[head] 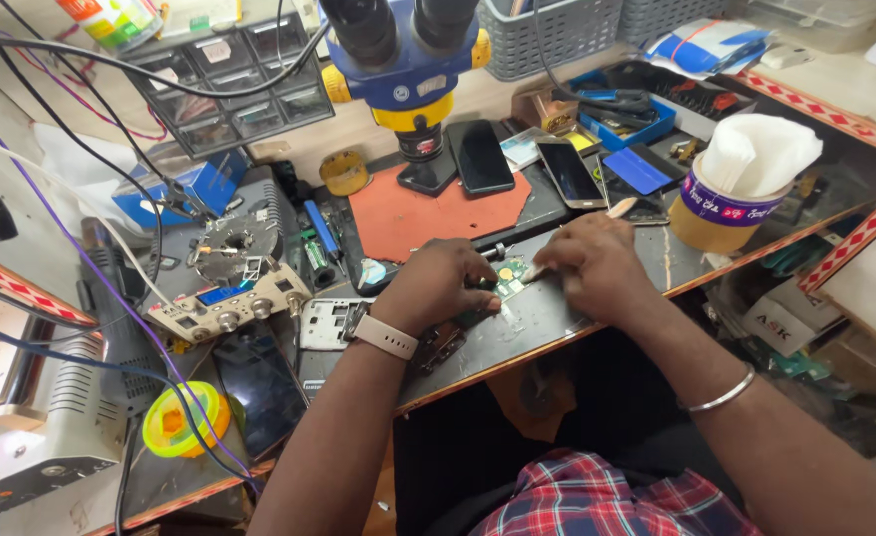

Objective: The person scrapes a small electronic component on a workbench, then scrapes a green circuit board. They pick up a disassembled smartphone, remove the back cover, and peel off a sticker from the battery. The person continues to peel stickers from the phone's interior and places the back cover aside.

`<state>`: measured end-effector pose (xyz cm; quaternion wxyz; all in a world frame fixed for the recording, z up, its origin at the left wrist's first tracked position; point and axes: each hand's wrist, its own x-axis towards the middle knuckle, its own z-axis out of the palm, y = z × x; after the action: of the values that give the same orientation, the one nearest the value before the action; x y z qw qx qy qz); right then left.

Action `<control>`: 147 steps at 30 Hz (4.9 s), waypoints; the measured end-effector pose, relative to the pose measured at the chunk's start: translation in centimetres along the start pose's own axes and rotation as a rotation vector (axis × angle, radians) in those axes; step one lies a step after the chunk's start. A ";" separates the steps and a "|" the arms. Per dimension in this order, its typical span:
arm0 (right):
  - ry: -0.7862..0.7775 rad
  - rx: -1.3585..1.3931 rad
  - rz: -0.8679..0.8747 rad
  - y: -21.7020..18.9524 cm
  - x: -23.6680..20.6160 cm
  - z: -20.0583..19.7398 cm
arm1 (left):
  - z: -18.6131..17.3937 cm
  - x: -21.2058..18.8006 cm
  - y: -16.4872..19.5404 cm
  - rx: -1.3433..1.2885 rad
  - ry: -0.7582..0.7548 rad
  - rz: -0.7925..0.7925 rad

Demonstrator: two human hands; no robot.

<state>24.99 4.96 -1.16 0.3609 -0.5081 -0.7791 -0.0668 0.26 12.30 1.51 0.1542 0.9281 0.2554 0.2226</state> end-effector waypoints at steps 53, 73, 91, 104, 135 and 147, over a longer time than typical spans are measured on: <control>-0.039 -0.006 -0.103 -0.2 0.1 -0.4 | 0.1 0.2 0.2 -0.015 -0.020 -0.007; 0.000 -0.069 -0.060 -0.4 0.1 -0.8 | 0.3 0.3 0.5 -0.010 -0.005 -0.014; -0.070 0.122 -0.162 -1.4 0.6 -1.9 | -0.5 0.2 1.5 0.006 -0.044 -0.061; 0.184 -0.339 0.178 3.1 -0.1 -0.8 | -0.4 0.0 2.3 0.083 0.096 -0.058; 0.108 0.708 0.616 3.2 -0.3 -5.6 | 1.7 0.9 1.9 0.065 0.710 -0.203; 0.043 1.264 0.464 2.3 0.2 1.5 | 0.9 1.1 1.0 -0.490 0.508 -0.297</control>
<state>26.13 6.92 -2.76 0.6095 -0.3520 -0.5316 0.4712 1.95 11.97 1.50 0.3337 0.7318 0.3564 0.4754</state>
